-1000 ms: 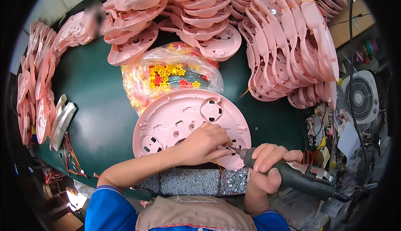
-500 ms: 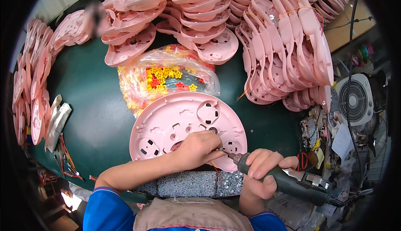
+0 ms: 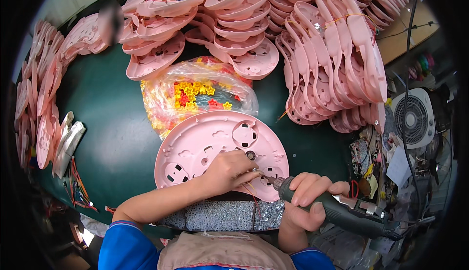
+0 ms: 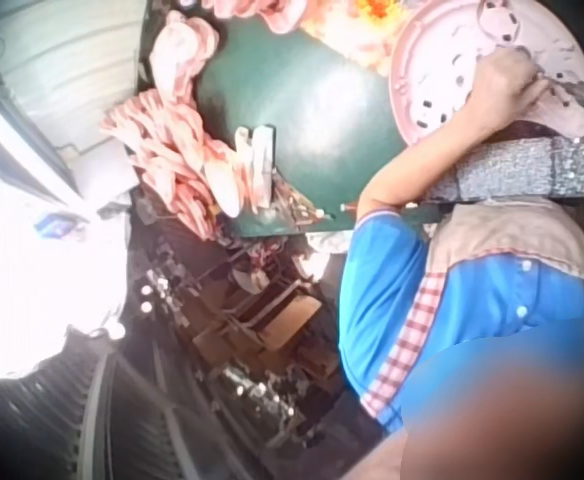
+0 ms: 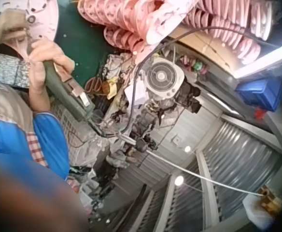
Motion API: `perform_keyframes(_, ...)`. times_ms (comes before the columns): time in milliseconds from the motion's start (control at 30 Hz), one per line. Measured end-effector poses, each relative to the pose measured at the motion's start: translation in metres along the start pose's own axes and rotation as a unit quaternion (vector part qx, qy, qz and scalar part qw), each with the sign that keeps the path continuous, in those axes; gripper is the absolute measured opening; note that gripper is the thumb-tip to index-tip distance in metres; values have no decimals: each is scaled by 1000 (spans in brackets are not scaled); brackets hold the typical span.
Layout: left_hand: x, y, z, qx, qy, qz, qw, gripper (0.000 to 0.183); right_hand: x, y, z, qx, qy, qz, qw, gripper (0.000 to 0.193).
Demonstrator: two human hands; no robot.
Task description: The person assembles pink plastic housings by inserting small colorful plastic pieces and connecting wires using a soldering iron. They repeatedly pick up components, place them into the housing, and solder connections while working at a green table with stacks of housings nearby.
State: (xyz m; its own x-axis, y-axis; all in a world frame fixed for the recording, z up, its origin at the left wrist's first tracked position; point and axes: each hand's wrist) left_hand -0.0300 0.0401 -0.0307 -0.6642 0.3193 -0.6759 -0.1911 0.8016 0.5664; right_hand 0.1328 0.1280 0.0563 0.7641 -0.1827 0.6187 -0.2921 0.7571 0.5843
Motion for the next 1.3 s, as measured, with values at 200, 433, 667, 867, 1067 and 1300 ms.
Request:
perform_keyframes(200, -5, 5, -2, 30, -64, -27, 997, 20, -2, 1, 0, 27, -28, -13, 999, 43)
perform_keyframes(433, 1, -4, -2, -18, 102, 59, 993, 25, -9, -1, 7, 66, -43, -12, 997, 43)
perform_keyframes(667, 2, 2, -3, 65, 181, -51, 980, 29, -36, 7, -16, 94, -112, 12, 989, 43)
perform_keyframes(867, 5, -5, 4, 63, 174, -58, 981, 26, -60, 2, -30, 80, -132, 27, 988, 38)
perform_keyframes(1067, 6, -6, 5, 69, 173, -71, 980, 26, -77, 3, -28, 113, -139, 64, 982, 35)
perform_keyframes(1300, 1, -3, -5, 125, 169, -92, 973, 44, -45, 10, -17, -19, -70, 152, 986, 36)
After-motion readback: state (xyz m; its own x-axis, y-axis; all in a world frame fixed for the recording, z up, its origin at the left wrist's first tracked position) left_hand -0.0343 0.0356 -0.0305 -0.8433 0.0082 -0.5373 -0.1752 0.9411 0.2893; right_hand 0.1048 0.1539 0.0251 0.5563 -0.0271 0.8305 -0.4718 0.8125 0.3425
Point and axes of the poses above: each hand's wrist, its own y-axis towards the middle knuckle, its own z-axis out of the palm, x = y × z, and after that the axes turned 4 degrees about y, right-handed
